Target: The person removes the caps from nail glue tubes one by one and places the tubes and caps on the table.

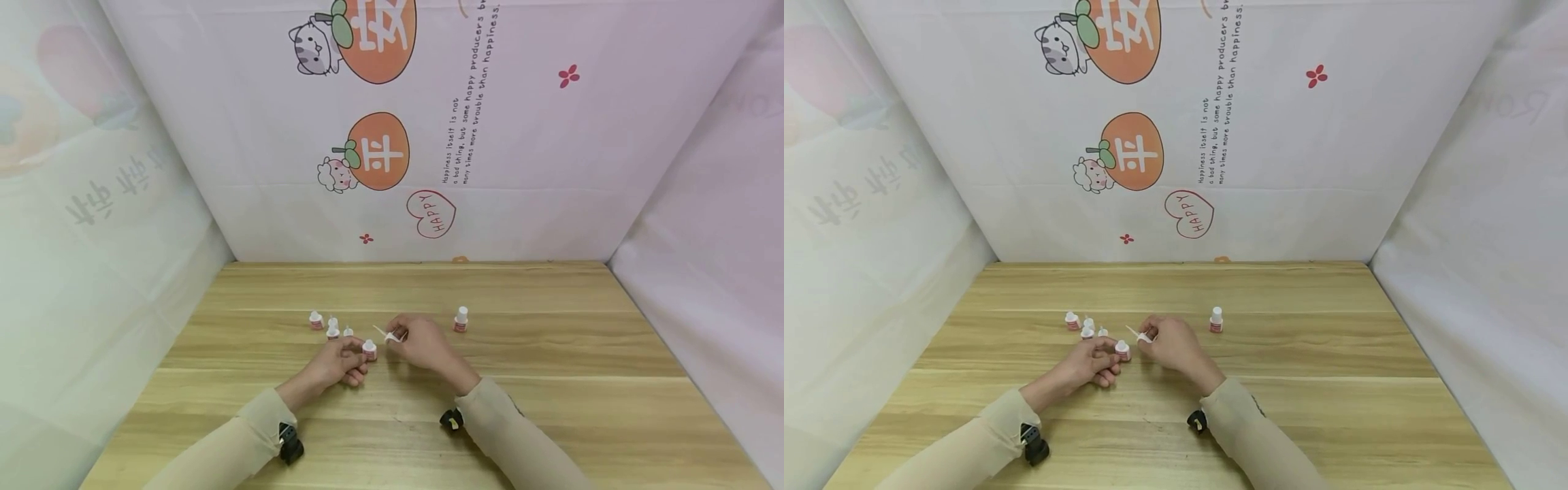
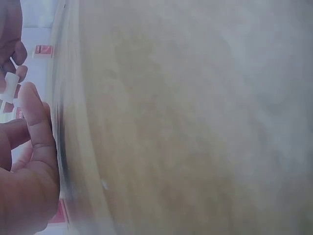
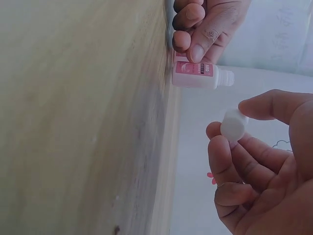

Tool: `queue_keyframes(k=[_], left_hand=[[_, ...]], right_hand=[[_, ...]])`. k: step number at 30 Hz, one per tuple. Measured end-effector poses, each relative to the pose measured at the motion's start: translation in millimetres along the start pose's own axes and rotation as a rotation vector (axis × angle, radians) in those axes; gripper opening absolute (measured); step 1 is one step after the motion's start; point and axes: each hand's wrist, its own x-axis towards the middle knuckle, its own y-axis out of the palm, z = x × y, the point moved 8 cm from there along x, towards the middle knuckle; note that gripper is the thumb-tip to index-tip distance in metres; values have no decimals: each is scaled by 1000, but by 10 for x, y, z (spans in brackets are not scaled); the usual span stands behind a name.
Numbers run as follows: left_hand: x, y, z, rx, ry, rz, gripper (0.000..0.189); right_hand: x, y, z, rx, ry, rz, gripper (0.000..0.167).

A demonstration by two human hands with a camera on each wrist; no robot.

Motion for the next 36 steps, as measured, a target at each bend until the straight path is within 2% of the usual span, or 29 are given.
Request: queue_keyframes(k=[5,13,29,36], left_hand=[[-40,-21,-29,9,17,1,28],[-88,-86,8,1,0,-15,30],[-211,-263,77,3,-17,-18,32],[-251,-335,91,3,-22,-30,32]], right_hand=[[7,30,24,-8,-16,14,14],[25,122,46,-21,-16,67,16],[55,189,181,-66,-46,79,12],[81,224,252,-52,-49,94,14]])
